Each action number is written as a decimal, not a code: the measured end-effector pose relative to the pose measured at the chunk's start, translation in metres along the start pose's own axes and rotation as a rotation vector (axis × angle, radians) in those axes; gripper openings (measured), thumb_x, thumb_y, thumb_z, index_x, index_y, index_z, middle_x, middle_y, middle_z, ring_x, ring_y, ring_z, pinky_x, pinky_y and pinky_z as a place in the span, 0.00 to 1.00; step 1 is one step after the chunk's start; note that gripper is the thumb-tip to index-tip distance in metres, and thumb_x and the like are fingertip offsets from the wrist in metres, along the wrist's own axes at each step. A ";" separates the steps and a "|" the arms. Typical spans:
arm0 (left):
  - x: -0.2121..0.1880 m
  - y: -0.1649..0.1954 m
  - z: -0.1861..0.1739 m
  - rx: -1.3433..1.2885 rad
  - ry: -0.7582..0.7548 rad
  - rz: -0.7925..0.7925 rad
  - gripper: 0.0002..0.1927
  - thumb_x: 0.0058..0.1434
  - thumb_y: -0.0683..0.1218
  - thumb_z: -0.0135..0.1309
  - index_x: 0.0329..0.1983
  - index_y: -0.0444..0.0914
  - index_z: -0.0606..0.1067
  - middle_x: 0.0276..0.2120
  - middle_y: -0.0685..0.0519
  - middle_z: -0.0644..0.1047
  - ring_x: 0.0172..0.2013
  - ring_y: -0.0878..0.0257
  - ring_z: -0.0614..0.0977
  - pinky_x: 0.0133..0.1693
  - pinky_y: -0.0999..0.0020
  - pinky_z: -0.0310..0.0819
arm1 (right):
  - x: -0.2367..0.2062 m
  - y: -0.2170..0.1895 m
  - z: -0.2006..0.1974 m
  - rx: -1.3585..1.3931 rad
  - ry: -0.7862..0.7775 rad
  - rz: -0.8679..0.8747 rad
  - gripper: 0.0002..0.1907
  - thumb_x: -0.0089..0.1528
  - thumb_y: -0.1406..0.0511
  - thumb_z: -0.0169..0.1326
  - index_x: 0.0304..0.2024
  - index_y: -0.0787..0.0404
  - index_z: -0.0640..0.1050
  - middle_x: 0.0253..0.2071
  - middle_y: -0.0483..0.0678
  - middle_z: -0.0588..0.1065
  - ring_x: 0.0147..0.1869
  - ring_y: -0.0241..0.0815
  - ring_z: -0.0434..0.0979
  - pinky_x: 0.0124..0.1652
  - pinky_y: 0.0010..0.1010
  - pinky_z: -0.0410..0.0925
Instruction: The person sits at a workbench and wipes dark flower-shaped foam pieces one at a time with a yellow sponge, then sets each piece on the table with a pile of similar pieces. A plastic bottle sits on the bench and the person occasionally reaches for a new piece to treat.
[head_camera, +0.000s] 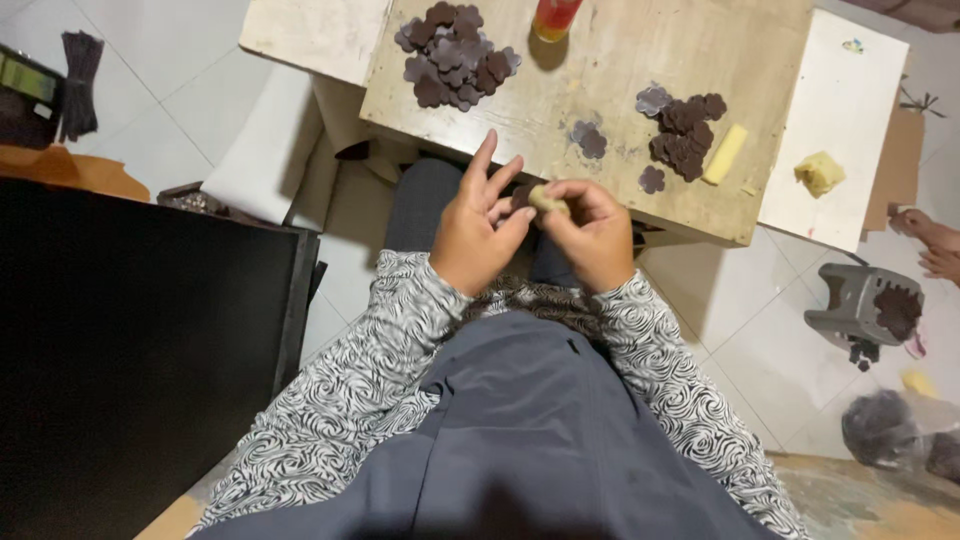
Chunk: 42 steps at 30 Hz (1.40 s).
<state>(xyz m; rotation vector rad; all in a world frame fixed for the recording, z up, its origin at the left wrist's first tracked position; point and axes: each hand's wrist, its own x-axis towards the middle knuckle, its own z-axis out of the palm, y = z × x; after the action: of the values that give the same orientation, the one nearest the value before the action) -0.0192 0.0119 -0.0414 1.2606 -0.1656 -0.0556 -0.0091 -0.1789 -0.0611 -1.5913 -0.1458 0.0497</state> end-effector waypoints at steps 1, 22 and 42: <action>0.003 -0.007 -0.003 -0.127 0.018 -0.077 0.38 0.66 0.33 0.54 0.75 0.33 0.51 0.63 0.42 0.72 0.47 0.67 0.82 0.47 0.74 0.78 | 0.001 0.003 -0.001 0.089 0.000 0.054 0.09 0.67 0.74 0.56 0.50 0.68 0.76 0.50 0.49 0.79 0.53 0.36 0.79 0.57 0.29 0.72; 0.038 -0.090 -0.042 -0.539 -0.131 -0.872 0.08 0.64 0.41 0.57 0.45 0.41 0.74 0.43 0.54 0.82 0.44 0.65 0.84 0.45 0.69 0.79 | 0.195 -0.048 -0.031 -0.303 0.277 -0.390 0.16 0.70 0.75 0.53 0.61 0.70 0.76 0.56 0.57 0.80 0.59 0.42 0.83 0.58 0.30 0.78; 0.047 -0.081 -0.037 -0.577 -0.176 -0.929 0.09 0.64 0.42 0.58 0.46 0.41 0.75 0.45 0.55 0.82 0.47 0.65 0.83 0.47 0.68 0.79 | 0.257 -0.059 -0.023 -1.009 0.163 -0.691 0.20 0.68 0.73 0.59 0.62 0.65 0.73 0.61 0.61 0.75 0.62 0.54 0.80 0.60 0.35 0.73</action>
<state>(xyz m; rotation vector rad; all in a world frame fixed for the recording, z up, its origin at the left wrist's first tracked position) 0.0367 0.0160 -0.1252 0.6635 0.2841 -0.9493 0.2441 -0.1687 0.0132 -2.4386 -0.6599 -0.8010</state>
